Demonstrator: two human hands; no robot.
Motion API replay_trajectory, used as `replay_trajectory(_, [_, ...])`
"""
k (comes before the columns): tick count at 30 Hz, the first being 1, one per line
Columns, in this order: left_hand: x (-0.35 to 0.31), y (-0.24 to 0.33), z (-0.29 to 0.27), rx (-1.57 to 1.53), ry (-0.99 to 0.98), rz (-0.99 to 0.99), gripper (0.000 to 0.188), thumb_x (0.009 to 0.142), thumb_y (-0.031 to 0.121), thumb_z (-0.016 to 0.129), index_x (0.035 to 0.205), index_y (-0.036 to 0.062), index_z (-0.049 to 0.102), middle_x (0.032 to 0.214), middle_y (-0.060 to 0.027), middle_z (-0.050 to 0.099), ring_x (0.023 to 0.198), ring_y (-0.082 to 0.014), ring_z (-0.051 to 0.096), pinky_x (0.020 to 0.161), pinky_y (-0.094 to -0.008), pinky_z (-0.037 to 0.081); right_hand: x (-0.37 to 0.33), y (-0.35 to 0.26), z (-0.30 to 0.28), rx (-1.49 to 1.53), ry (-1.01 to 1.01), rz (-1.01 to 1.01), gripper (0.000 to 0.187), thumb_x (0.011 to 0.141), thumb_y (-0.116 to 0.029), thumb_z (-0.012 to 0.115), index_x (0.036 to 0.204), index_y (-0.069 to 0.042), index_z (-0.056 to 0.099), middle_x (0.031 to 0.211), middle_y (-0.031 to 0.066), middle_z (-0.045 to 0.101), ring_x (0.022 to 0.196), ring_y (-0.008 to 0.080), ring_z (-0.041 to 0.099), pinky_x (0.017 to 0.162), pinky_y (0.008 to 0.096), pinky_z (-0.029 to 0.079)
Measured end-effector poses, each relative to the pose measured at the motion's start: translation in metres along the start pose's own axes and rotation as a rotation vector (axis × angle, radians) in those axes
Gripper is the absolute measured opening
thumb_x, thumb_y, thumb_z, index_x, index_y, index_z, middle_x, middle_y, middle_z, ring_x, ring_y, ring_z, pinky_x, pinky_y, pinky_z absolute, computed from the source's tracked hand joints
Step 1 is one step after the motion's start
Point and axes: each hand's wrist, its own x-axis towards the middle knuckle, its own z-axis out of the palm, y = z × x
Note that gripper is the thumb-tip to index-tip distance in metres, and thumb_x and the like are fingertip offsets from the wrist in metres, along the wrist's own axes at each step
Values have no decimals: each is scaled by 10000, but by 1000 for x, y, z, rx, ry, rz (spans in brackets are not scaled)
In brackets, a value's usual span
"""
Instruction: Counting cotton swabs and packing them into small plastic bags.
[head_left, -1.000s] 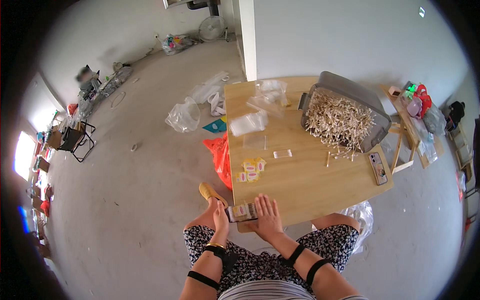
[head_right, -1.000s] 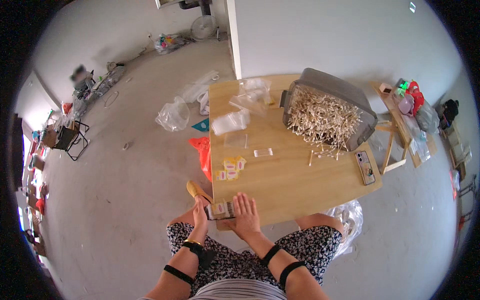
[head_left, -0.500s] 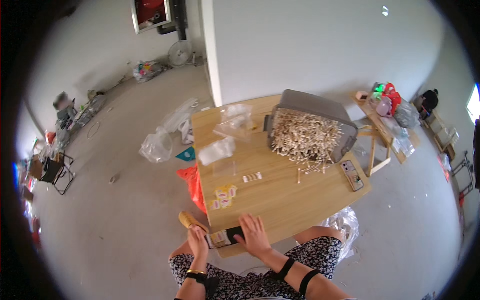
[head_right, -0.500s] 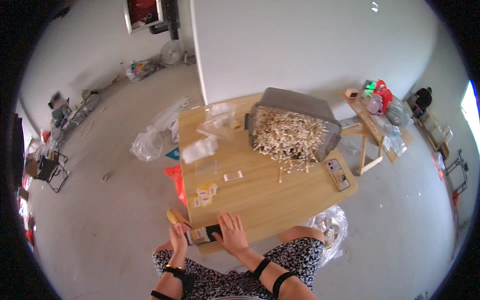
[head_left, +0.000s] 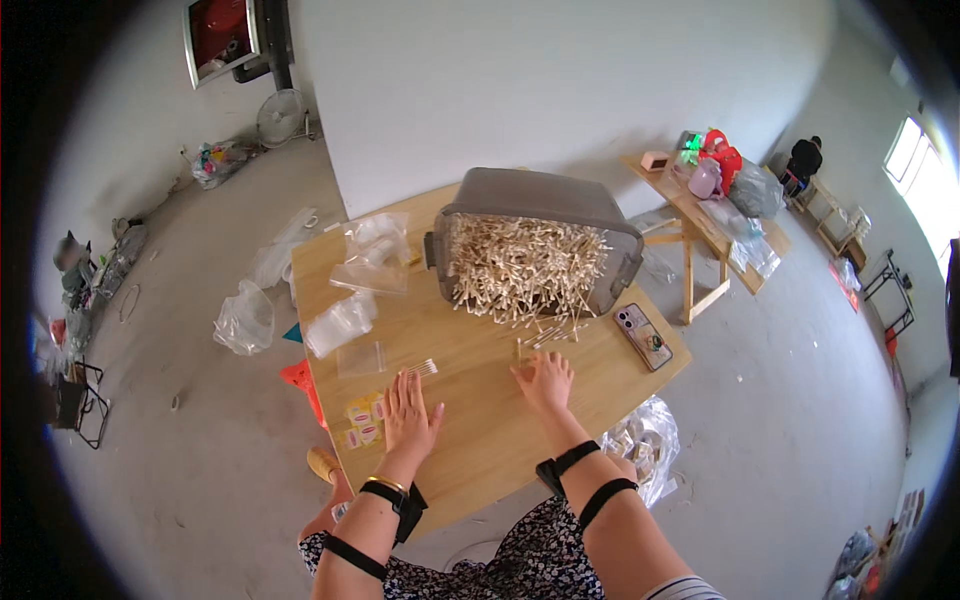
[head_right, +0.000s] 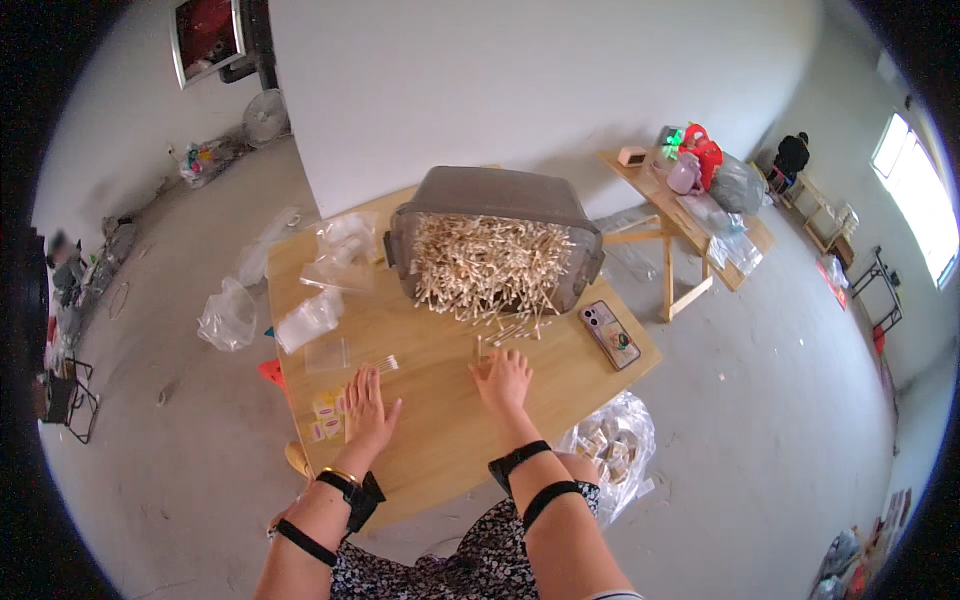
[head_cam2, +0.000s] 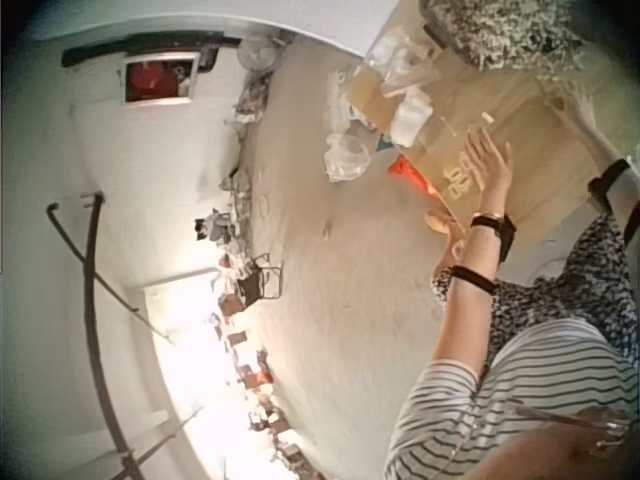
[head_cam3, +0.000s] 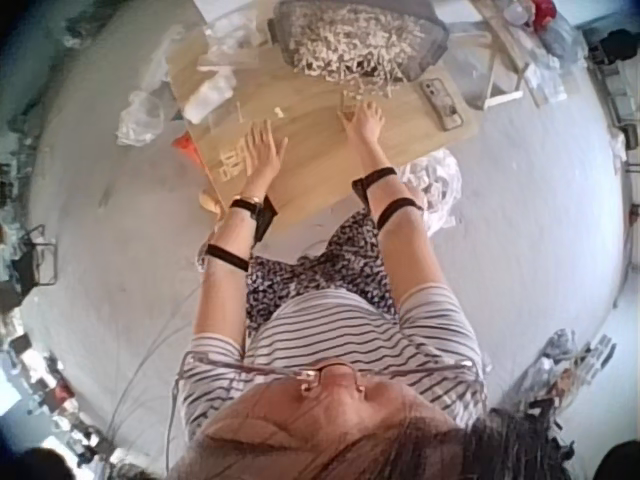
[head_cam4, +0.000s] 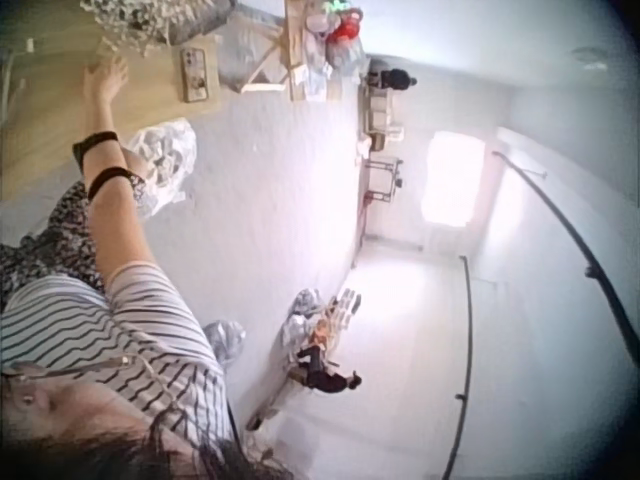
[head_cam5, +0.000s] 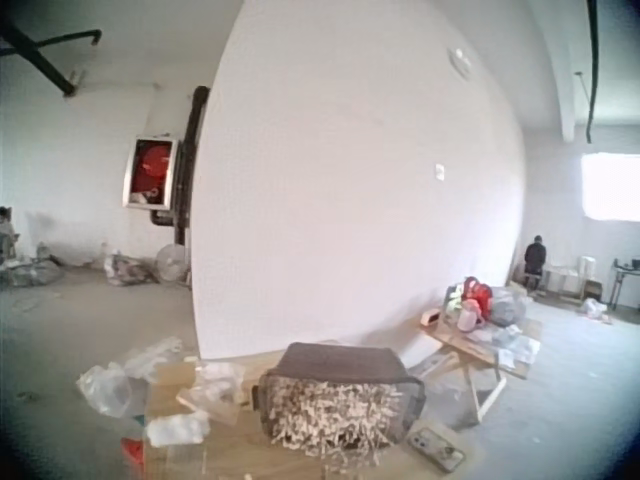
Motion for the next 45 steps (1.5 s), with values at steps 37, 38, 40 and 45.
replay_trajectory(37, [-60, 45, 2, 15, -333, 192, 824, 956, 426, 522, 1541, -55, 196, 1598, -227, 206, 1500, -405, 143, 1225, -556, 94, -30, -38, 8, 284, -238, -622, 58, 863, -175, 679, 865, -119, 667, 939, 40, 613, 1007, 271, 564, 895, 436, 441])
replay_trajectory(38, [-62, 49, 2, 12, -332, 194, 824, 956, 426, 522, 1541, -55, 196, 1598, -227, 206, 1500, -405, 143, 1225, -556, 94, -36, -40, 11, 312, -261, -646, 69, 865, -176, 679, 898, -115, 672, 955, 50, 617, 1020, 279, 564, 896, 441, 447])
replay_trajectory(40, [-67, 53, 1, 27, -261, 213, 828, 961, 441, 509, 1542, -56, 192, 1612, -229, 180, 1512, -407, 107, 1223, -561, 84, -40, -43, 8, 344, -290, -674, 91, 866, -176, 680, 931, -112, 678, 972, 60, 621, 1033, 287, 564, 897, 446, 453])
replay_trajectory(45, [-41, 52, 5, 173, -215, 212, 834, 981, 506, 443, 1550, -46, 184, 1636, -204, 149, 1525, -385, 78, 1227, -551, 69, 8, 6, -20, 270, 20, -311, 270, 844, -167, 698, 1108, -120, 667, 1156, 114, 599, 1099, 345, 536, 910, 451, 467])
